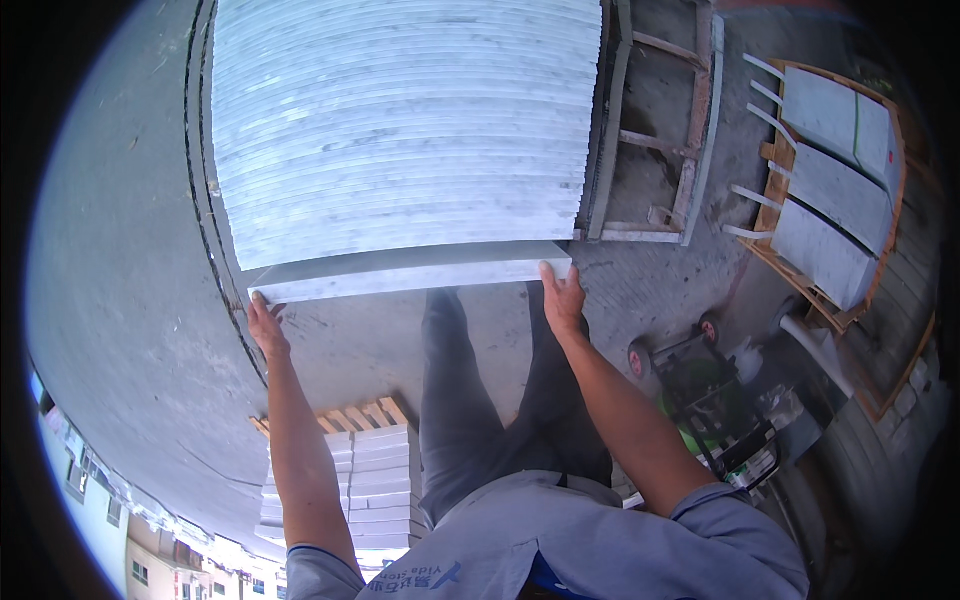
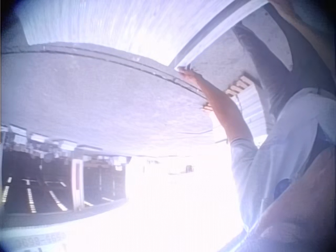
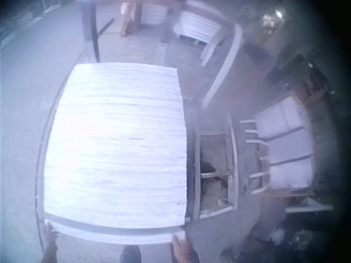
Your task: The person repeatedly picks up white rectangular panels from a metal rack and places them onto a wooden rack. The person walks between the two racks, handling one panel at a time and stacking them neatly.
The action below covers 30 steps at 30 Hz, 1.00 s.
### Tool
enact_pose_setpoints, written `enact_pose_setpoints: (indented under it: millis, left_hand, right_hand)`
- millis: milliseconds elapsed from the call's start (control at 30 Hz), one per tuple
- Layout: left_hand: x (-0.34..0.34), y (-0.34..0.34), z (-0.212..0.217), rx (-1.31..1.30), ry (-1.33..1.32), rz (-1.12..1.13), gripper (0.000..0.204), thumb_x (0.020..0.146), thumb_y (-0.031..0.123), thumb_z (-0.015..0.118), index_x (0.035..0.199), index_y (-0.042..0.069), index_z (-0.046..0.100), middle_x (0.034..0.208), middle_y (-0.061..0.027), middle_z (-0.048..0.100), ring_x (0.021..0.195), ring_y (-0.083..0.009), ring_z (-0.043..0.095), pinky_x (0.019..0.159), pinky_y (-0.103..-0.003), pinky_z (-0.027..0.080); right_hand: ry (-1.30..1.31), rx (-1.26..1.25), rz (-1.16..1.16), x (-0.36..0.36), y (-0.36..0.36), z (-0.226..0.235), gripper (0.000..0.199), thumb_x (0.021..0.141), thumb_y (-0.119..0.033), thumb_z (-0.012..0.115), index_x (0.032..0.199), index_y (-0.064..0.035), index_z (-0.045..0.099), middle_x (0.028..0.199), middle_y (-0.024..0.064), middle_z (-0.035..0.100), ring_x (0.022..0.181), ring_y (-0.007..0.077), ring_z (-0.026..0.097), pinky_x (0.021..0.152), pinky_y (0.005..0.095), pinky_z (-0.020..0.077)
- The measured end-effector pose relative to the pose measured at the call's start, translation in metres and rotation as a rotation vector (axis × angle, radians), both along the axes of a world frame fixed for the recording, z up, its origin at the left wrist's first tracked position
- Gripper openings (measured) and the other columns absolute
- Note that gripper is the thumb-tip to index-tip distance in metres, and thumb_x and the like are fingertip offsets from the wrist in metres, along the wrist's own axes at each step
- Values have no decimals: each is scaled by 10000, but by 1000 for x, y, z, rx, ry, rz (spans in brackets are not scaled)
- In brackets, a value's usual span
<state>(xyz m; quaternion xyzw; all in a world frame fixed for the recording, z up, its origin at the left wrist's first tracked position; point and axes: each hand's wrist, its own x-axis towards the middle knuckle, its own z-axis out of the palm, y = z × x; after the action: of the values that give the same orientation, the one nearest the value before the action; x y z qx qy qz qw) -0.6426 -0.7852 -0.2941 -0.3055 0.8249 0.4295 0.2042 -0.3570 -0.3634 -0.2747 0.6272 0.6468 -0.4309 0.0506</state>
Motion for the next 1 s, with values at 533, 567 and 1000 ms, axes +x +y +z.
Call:
enact_pose_setpoints:
  millis: [533, 567, 1000]
  left_hand:
    - [0, 0, 10, -41, -33, 51, 559, 846, 520, 462, 1129, 41, 513, 1028, -49, 565, 782, -191, 602, 714, -334, 412]
    - [0, -4, 8, -59, -51, 4, 573, 834, 538, 470, 1146, 60, 512, 1040, -39, 562, 770, -189, 600, 721, -346, 412]
    - [-27, -93, -1, -9, -417, -187, 371, 724, 401, 604, 975, 128, 585, 817, -38, 479, 746, -188, 506, 655, -393, 486]
  right_hand:
    - [-46, -3, 36, 13, -4, -5, 539, 795, -443, 591, 1081, 6, 505, 950, 238, 603, 868, 362, 598, 736, 399, 460]
    - [-55, 30, 77, 17, -2, -9, 528, 799, -430, 593, 1078, 11, 510, 951, 234, 605, 851, 341, 608, 724, 388, 465]
    - [-235, -940, -344, 29, 55, -40, 328, 759, -271, 614, 978, -32, 563, 912, 117, 598, 797, 265, 611, 632, 427, 535]
